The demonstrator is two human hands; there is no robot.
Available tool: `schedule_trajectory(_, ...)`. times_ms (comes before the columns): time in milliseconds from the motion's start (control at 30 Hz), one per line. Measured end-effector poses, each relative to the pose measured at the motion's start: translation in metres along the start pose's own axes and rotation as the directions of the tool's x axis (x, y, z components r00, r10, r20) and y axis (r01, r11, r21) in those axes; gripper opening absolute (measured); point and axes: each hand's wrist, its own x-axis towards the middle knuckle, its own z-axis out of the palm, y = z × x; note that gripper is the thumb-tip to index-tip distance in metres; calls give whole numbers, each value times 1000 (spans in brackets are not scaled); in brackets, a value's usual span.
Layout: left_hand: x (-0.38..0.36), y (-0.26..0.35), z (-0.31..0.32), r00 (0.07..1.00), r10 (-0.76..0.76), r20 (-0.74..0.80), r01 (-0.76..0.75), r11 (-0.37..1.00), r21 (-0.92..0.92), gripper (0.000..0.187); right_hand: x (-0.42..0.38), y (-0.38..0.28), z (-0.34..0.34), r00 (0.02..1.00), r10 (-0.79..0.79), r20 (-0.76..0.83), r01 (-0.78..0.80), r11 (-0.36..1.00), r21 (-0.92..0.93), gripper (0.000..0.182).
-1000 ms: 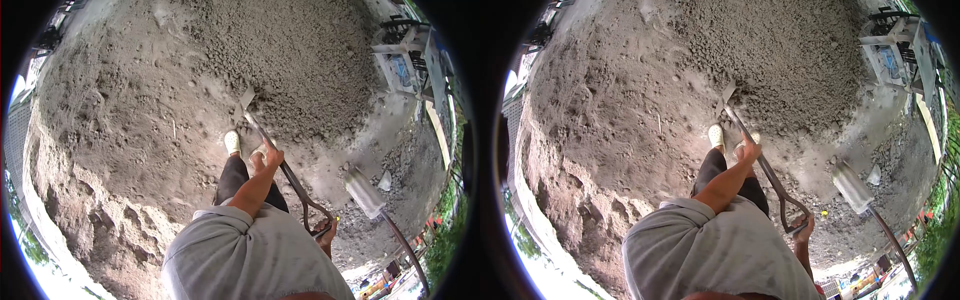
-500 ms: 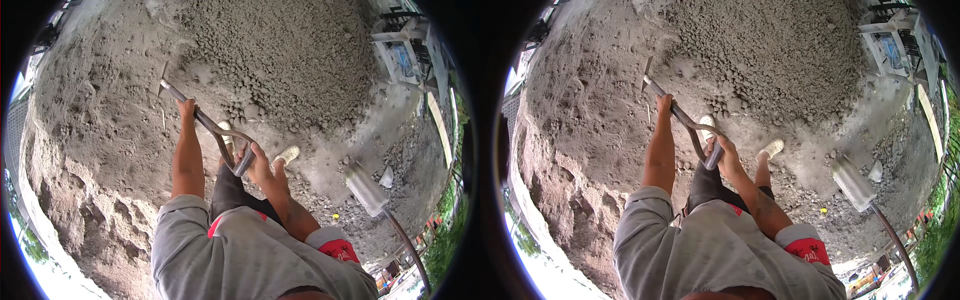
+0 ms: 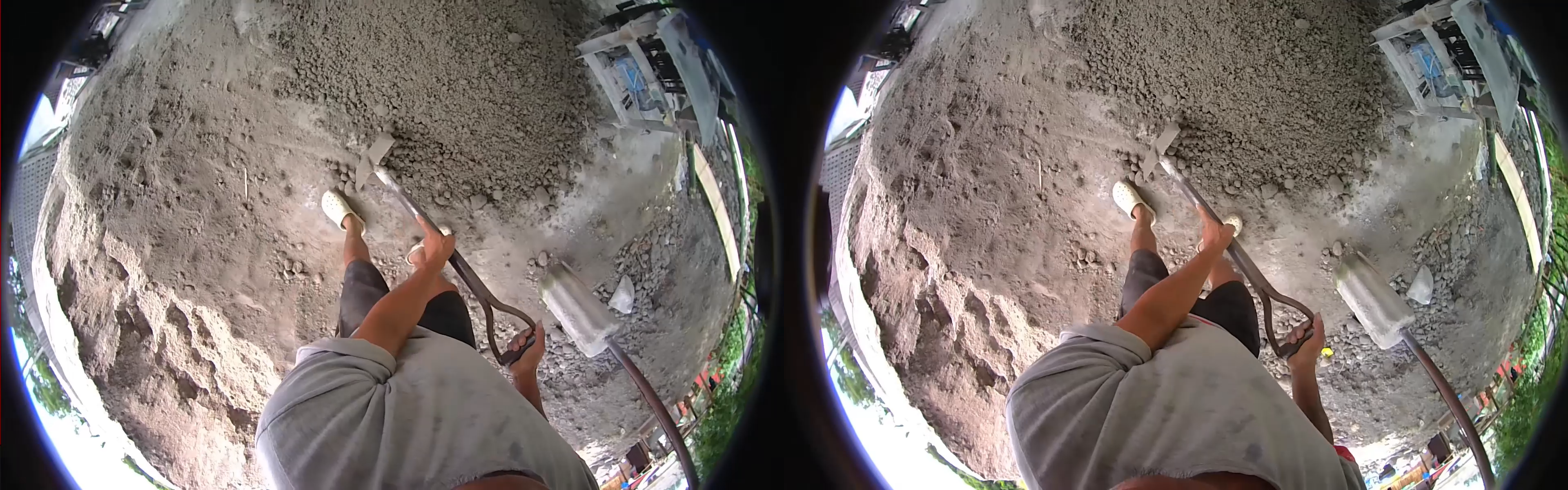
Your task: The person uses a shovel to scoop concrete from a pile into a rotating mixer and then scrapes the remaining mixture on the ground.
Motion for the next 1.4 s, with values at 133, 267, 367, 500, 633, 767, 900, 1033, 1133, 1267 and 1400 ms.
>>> schedule_trajectory(133, 1, -13, 11, 946, 221, -236, -241, 968, -63, 98, 23, 10, -28, 996, -17, 90, 16, 1000, 11, 30)
schedule_trajectory(267, 46, 35, -37, 981, 85, -173, -102, 991, -89, 98, 45, 11, 35, 968, 30, 250, -61, 991, 118, 28)
schedule_trajectory(367, 46, 29, -18, 996, 47, -82, -49, 998, -29, 98, 18, 14, 23, 964, -24, 264, 16, 999, 33, 27)
schedule_trajectory(500, -10, -10, 49, 995, 100, 19, -98, 993, -70, 96, -31, -11, -37, 988, -85, 127, 83, 996, 22, 25)
schedule_trajectory(633, -49, -4, 3, 995, 44, 94, -33, 993, -112, 96, -68, 6, -33, 986, -159, 45, 160, 987, -8, 24)
schedule_trajectory(767, 5, -32, -100, 996, -41, -83, 30, 992, -124, 94, -62, 67, 42, 958, -69, 277, 76, 997, -14, 25)
schedule_trajectory(900, 87, -54, -180, 990, -140, 27, 134, 843, -520, 79, -55, 72, 143, 885, -29, 464, 123, 977, -174, 23)
schedule_trajectory(1033, 98, -95, -114, 989, -149, -4, 148, 983, -110, 97, -63, 59, 122, 956, -76, 284, 127, 978, -164, 20)
schedule_trajectory(1133, 8, -46, -61, 986, -77, 151, 96, 988, -121, 99, -84, 31, 53, 993, -108, 55, 111, 991, -70, 29)
schedule_trajectory(1267, -69, -7, -45, 984, 63, 169, -14, 961, -277, 92, -131, -9, 49, 989, -140, 39, 135, 984, 117, 27)
schedule_trajectory(1400, -154, 71, -133, 639, 695, 331, -717, 693, -72, 77, -160, -23, 105, 972, -132, 196, 35, 901, 432, 27)
